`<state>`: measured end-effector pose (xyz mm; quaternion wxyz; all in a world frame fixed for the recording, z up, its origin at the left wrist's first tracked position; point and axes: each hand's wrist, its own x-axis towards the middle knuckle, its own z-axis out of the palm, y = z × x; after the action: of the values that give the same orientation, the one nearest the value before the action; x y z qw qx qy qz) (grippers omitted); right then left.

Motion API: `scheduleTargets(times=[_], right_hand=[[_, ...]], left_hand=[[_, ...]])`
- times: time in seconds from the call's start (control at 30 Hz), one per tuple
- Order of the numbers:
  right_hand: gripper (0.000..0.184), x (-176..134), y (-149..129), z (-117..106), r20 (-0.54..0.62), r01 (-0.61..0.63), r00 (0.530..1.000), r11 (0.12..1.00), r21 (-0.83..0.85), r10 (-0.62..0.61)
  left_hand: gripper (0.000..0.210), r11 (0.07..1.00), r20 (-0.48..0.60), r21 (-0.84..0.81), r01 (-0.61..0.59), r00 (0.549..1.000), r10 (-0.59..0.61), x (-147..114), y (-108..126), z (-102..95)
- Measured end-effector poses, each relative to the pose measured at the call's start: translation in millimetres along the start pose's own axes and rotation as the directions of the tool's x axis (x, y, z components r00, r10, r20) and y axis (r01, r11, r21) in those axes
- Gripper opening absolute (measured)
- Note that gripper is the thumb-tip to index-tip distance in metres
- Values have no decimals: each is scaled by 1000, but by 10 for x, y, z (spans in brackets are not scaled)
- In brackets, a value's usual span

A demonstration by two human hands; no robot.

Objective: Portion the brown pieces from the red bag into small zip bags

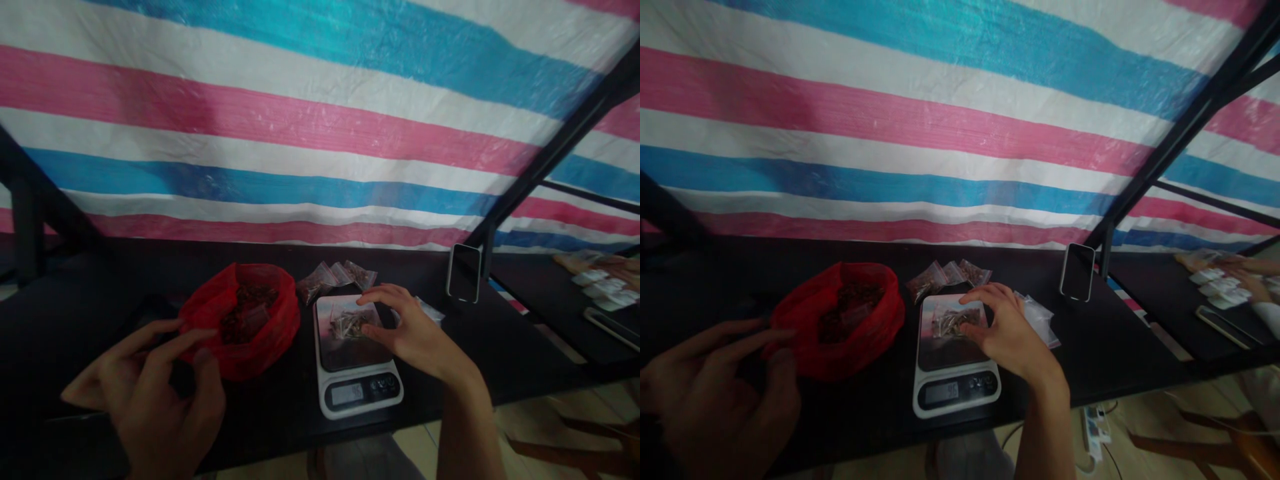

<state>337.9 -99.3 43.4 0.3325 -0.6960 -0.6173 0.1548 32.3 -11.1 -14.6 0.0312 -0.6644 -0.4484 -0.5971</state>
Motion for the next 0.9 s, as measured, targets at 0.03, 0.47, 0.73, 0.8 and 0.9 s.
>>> scheduleTargets(times=[0.03, 0.47, 0.73, 0.8, 0.9], right_hand=[[34, -1, -8, 7, -2, -7, 1000, 1000, -8, 7], [53, -73, -137, -31, 28, -97, 995, 994, -44, 99], [87, -214, -151, -111, 114, -141, 981, 983, -120, 154], [82, -227, -130, -114, 123, -168, 975, 976, -137, 185], [86, -295, -76, -172, 140, -228, 958, 962, -148, 249]], left_hand=[[5, 999, -2, 27, -31, 1000, 31, -1, -1, -1], [6, 992, -36, 70, -106, 993, 108, 28, -1, -30], [9, 995, -34, 46, -91, 995, 92, 7, 43, 7], [10, 996, -5, 42, -82, 997, 82, -10, 65, 12], [9, 993, -17, 36, -111, 994, 112, -20, 80, 21]])
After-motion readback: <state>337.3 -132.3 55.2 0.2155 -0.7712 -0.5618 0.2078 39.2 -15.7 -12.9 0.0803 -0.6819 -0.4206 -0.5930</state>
